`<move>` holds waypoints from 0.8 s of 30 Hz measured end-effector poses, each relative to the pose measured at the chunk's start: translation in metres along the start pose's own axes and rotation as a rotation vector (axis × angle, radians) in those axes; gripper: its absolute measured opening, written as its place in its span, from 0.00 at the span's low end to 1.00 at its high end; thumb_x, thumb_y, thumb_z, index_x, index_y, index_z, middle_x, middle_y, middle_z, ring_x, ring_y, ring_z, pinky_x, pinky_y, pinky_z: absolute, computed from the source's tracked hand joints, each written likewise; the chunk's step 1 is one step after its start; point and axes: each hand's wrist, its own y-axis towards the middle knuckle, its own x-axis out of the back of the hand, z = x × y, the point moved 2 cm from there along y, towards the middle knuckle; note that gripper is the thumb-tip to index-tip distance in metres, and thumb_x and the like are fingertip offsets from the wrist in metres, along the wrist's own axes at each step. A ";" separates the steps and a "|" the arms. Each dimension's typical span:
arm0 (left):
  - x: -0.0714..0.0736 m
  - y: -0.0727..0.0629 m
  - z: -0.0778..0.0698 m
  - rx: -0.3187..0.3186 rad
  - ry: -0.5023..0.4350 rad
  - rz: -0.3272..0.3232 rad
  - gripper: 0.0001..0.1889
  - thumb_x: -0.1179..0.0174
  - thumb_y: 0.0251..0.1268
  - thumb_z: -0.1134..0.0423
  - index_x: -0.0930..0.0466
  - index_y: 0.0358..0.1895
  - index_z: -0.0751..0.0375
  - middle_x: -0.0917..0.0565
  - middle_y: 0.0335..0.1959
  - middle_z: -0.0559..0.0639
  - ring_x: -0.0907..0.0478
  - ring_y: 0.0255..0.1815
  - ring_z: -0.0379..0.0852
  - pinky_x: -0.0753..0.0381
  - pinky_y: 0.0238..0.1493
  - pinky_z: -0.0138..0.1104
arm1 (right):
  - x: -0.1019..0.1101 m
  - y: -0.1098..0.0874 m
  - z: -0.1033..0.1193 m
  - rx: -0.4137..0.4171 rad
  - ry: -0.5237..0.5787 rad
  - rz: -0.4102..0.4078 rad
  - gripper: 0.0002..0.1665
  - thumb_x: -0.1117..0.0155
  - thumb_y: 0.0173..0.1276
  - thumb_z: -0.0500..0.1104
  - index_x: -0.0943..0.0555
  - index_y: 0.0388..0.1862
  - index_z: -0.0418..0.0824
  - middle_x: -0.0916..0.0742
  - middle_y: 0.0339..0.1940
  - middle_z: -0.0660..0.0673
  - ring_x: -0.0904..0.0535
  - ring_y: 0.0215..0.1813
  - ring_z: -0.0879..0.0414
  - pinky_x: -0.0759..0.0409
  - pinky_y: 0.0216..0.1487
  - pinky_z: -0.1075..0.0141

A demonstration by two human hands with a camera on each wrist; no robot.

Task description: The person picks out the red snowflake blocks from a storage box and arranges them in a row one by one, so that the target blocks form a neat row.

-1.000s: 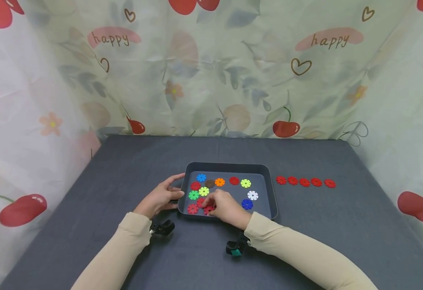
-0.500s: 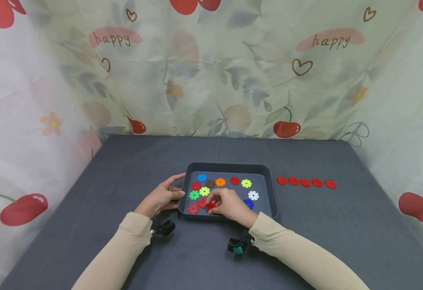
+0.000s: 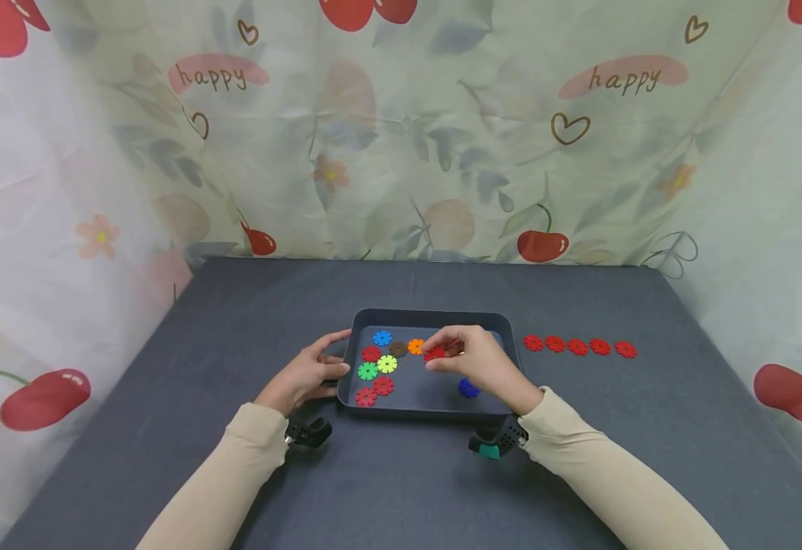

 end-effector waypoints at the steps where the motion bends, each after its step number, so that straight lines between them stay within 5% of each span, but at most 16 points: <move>1: 0.000 0.000 0.000 0.003 0.000 -0.002 0.35 0.42 0.67 0.70 0.40 0.72 0.35 0.28 0.59 0.64 0.19 0.47 0.52 0.15 0.42 0.43 | 0.007 -0.002 0.000 0.000 0.002 -0.013 0.14 0.24 0.54 0.41 0.13 0.41 0.44 0.12 0.35 0.51 0.19 0.34 0.56 0.19 0.38 0.63; 7: 0.000 -0.001 0.001 0.007 -0.002 -0.005 0.35 0.41 0.66 0.70 0.39 0.72 0.35 0.28 0.59 0.64 0.19 0.46 0.52 0.15 0.42 0.43 | 0.048 -0.012 -0.008 0.009 0.025 -0.073 0.19 0.26 0.58 0.40 0.16 0.49 0.42 0.12 0.39 0.44 0.17 0.39 0.50 0.18 0.40 0.63; 15: 0.000 0.000 0.001 -0.003 0.000 -0.004 0.35 0.41 0.67 0.70 0.40 0.72 0.36 0.28 0.59 0.64 0.19 0.46 0.52 0.15 0.43 0.44 | 0.097 -0.025 -0.030 -0.064 -0.049 -0.197 0.24 0.27 0.60 0.44 0.19 0.56 0.41 0.12 0.45 0.40 0.18 0.40 0.54 0.19 0.35 0.66; 24: 0.000 0.000 0.000 -0.002 -0.006 0.007 0.35 0.41 0.67 0.70 0.40 0.72 0.35 0.27 0.59 0.64 0.18 0.45 0.52 0.15 0.42 0.43 | 0.121 -0.034 -0.068 -0.170 -0.158 -0.246 0.30 0.29 0.61 0.48 0.21 0.61 0.40 0.12 0.45 0.38 0.18 0.41 0.51 0.26 0.36 0.65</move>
